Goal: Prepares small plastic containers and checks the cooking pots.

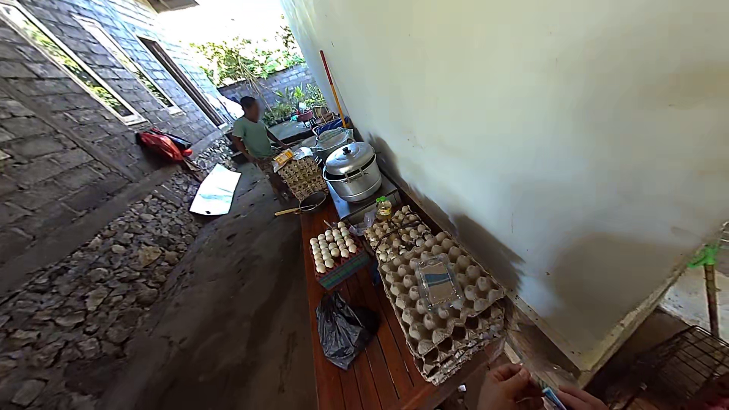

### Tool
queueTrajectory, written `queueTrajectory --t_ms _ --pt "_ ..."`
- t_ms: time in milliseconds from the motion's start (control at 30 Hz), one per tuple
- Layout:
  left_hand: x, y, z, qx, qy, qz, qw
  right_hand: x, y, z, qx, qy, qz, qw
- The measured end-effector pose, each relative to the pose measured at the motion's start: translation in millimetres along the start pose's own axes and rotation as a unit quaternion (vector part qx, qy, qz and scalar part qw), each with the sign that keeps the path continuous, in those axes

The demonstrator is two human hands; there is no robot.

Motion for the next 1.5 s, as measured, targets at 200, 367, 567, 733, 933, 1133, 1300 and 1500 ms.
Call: queueTrajectory --t_ms 200,367,567,733,933,1133,1300,1500 --pt "-1 -5 9 -0.002 0.022 0.022 1.000 2 4 -10 -0.007 -0.017 0.016 1.000" --pt "7 -6 3 -0.011 -0.044 0.030 0.999 5 7 -18 0.008 -0.016 0.023 1.000" --pt "17 -11 4 0.037 -0.060 0.020 0.997 5 9 -30 0.033 -0.028 -0.122 0.992" --pt "25 -14 9 0.078 -0.024 0.021 0.996 2 9 -38 0.180 -0.389 -0.083 0.900" --pt "23 -12 7 0.096 -0.025 0.042 0.994 8 11 -39 0.242 -0.555 -0.073 0.793" --pt "13 -17 11 0.030 0.050 0.029 0.998 12 12 -37 0.222 -0.529 -0.063 0.817" --pt "21 -22 19 0.023 -0.072 -0.030 0.997 6 12 -25 0.171 -0.283 -0.033 0.943" --pt "31 -31 31 -0.021 -0.114 0.007 0.993 0 16 -17 0.162 -0.224 -0.007 0.961"
Point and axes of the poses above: each hand's wrist, its own y-axis away from the middle knuckle, its own x-axis out of the palm, z = x × y, the point moved 6 cm from there along -y, towards the middle knuckle, and after that the axes turned 13 degrees about z, right-handed, at the moved point
